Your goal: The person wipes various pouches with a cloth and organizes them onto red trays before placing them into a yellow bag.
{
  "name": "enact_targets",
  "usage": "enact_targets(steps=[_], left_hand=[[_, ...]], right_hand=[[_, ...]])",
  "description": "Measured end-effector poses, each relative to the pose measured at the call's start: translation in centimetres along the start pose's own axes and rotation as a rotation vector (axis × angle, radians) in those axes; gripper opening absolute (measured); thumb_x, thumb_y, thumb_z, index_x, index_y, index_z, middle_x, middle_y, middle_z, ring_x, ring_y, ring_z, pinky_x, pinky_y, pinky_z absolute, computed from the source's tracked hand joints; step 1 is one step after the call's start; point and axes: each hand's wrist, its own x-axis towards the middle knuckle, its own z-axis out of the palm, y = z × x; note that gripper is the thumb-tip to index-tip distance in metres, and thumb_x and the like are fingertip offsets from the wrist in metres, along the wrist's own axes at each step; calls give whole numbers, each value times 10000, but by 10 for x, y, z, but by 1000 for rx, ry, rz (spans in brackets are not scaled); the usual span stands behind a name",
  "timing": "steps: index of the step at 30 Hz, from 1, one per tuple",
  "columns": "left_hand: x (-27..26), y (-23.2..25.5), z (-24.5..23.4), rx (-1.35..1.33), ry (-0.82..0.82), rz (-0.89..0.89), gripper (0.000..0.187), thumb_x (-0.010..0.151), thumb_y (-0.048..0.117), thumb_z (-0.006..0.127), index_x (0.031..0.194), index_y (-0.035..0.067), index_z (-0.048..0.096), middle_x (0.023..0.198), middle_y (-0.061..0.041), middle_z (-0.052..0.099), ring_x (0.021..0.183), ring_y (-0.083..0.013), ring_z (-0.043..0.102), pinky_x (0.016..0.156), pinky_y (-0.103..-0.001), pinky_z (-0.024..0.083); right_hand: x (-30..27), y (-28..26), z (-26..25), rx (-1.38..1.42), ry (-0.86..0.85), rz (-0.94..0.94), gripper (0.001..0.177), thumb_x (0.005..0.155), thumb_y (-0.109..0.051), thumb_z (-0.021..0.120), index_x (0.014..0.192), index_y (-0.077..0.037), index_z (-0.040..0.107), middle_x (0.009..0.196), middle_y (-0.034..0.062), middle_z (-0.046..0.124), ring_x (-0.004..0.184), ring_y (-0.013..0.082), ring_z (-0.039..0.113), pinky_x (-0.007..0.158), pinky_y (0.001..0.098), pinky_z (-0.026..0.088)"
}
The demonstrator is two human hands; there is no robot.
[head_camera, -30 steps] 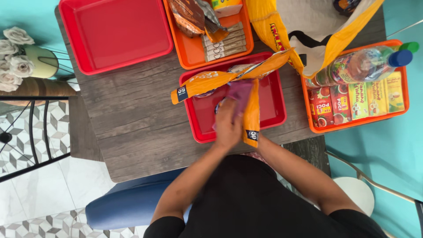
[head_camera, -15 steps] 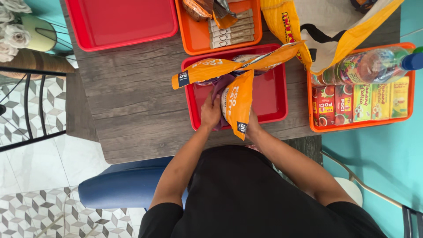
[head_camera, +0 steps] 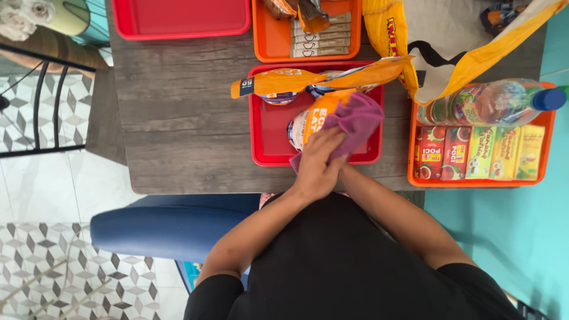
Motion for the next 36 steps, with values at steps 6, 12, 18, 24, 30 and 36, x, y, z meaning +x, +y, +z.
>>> enact_targets(steps=[6,12,18,24,30,36], left_hand=[[-12,44,2,450,103,86,853,650,387,855,1383,73,551,1508,-186,407,1337,-459,448,1093,-536,338],[-20,35,-7,416,140,-133,742,710,28,778,1416,92,560,1317,-151,622,1158,-373,616,990,-481,501],[-22,24,-54,178,195,-206,485,779,19,846,1228,75,670,1044,-143,745,968,-298,748,848,-401,590],[-2,6,-100,255,134,-83,547,654,-66,725,1188,56,718,1068,-174,749,1002,-324,742,870,-394,588],[25,2,-123,477,242,-3,335,780,33,822,1106,58,747,1011,-185,740,957,-382,705,837,-440,555],[21,-4,-127,524,292,18,298,802,-19,770,1087,70,755,1019,-146,754,965,-367,696,838,-434,547]], right_hand=[[-27,-31,43,-348,-7,46,548,1002,-197,606,1507,-143,401,1472,47,512,1365,212,543,1138,364,474],[0,-79,116,-1079,-69,-296,583,944,-93,673,1475,-126,435,1458,52,531,1335,214,573,1099,357,505],[6,-135,166,-1488,-90,-425,632,886,12,741,1443,-108,469,1445,57,549,1305,217,603,1061,349,537],[9,-159,187,-1726,-334,-484,315,859,2,809,1135,-42,665,1190,84,715,1073,215,699,899,322,582],[-4,-149,204,-1765,-317,-426,150,833,-55,812,961,-7,750,981,115,730,853,231,711,730,327,564],[-15,-138,219,-1779,-360,-507,109,871,-32,787,972,3,765,941,123,743,791,239,726,691,343,564]])
